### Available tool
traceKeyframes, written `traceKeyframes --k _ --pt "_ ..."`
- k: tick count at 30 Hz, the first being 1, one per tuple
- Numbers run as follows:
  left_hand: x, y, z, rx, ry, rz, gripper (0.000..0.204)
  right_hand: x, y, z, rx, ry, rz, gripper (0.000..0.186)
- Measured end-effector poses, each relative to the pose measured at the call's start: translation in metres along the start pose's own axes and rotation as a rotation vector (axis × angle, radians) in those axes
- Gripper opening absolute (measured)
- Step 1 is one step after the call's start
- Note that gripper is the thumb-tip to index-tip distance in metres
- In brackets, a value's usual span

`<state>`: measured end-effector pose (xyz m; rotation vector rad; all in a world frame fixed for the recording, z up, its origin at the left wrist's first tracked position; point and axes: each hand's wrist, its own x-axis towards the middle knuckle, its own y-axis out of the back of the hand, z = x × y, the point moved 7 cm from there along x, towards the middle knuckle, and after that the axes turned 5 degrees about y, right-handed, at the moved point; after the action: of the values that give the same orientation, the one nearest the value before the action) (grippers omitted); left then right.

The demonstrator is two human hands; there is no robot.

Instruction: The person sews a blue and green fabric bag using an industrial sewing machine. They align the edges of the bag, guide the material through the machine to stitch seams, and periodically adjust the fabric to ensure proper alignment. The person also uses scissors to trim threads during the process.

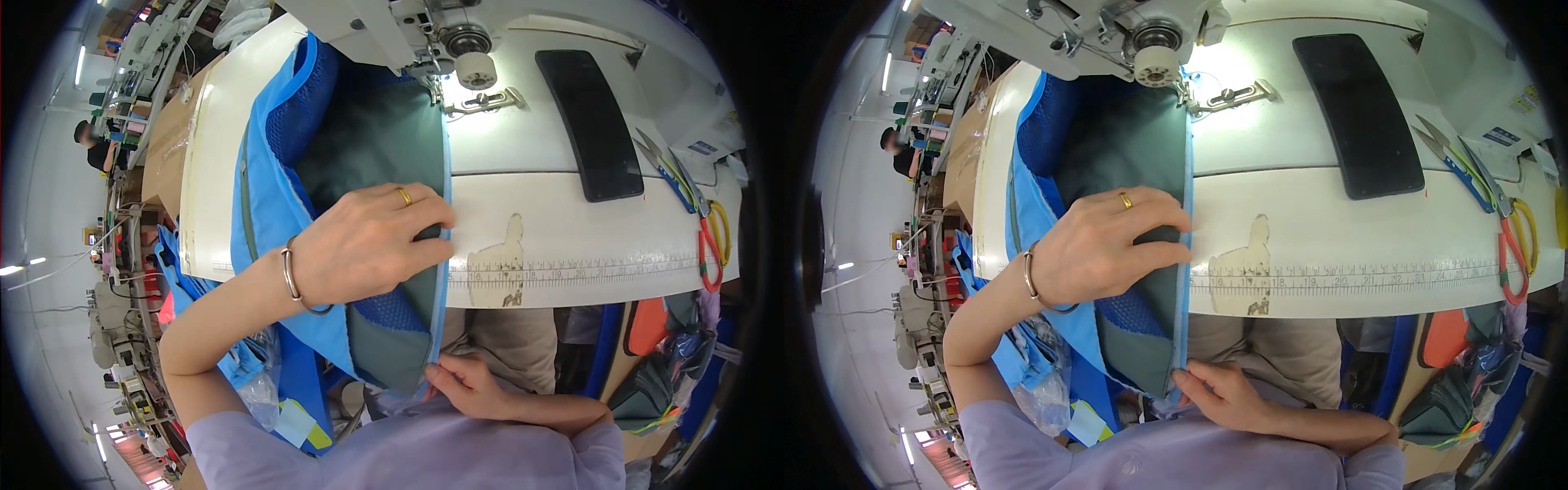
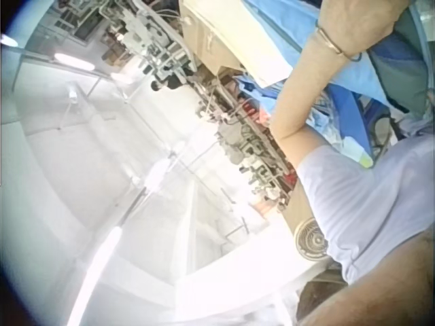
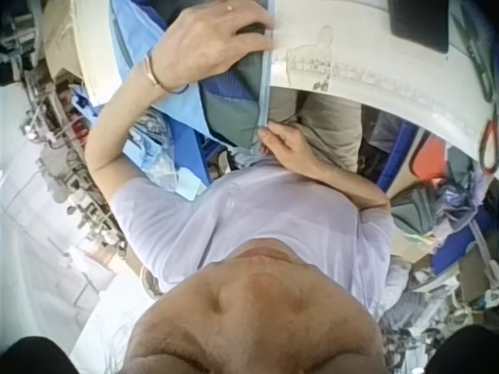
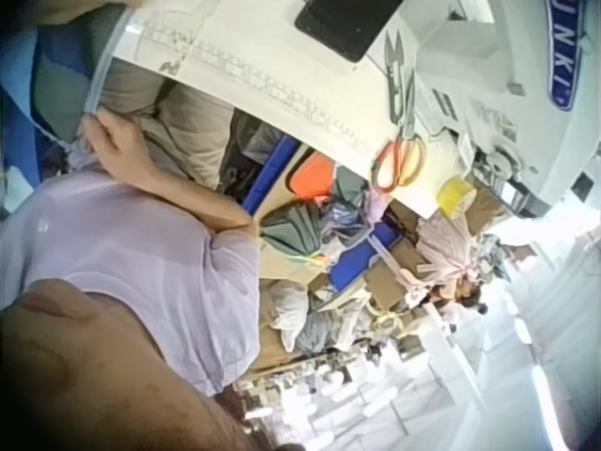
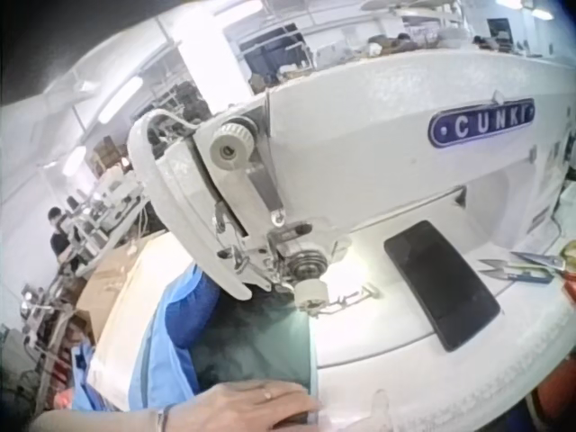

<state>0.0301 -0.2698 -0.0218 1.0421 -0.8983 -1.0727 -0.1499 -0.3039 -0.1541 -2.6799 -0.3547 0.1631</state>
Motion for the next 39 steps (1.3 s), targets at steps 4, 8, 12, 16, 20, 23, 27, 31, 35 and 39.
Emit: traceKeyframes --k 4,8,12,16,20,23,27,31,35,39 --pt "0.002 0.008 0.002 0.053 0.049 0.035 0.018 -0.003 -0.002 0.007 0.054 -0.066 -0.006 0.02" --pt "-0.01 0.008 0.018 0.077 0.36 -0.025 0.026 -0.001 -0.001 0.004 -0.003 -0.058 -0.06 0.021" --pt "-0.017 -0.008 0.011 -0.034 0.472 -0.055 0.031 0.0 -0.003 0.002 0.0 -0.084 -0.082 0.023" --pt "-0.024 -0.008 0.007 -0.14 0.497 -0.071 0.026 0.0 -0.003 0.001 0.023 -0.081 -0.049 0.023" --pt "-0.026 -0.005 0.004 -0.256 0.524 -0.117 0.02 -0.003 -0.004 0.006 0.047 -0.098 -0.02 0.023" --pt "-0.026 -0.002 0.002 -0.331 0.57 -0.123 0.017 -0.003 -0.003 0.005 0.027 -0.093 -0.019 0.023" --pt "-0.027 -0.002 0.002 -0.366 0.608 -0.116 0.017 0.0 -0.002 0.0 -0.047 -0.069 0.019 0.019" --pt "-0.026 -0.016 0.01 -0.245 0.586 -0.049 0.018 0.003 -0.002 -0.009 -0.214 0.072 0.015 0.014" --pt "-0.024 -0.016 0.015 -0.171 0.53 -0.003 0.017 0.007 0.002 -0.024 -0.422 0.197 -0.019 0.01" --pt "-0.03 -0.014 0.017 -0.211 0.442 0.056 0.013 0.01 0.005 -0.076 -1.061 0.715 -0.04 0.015"
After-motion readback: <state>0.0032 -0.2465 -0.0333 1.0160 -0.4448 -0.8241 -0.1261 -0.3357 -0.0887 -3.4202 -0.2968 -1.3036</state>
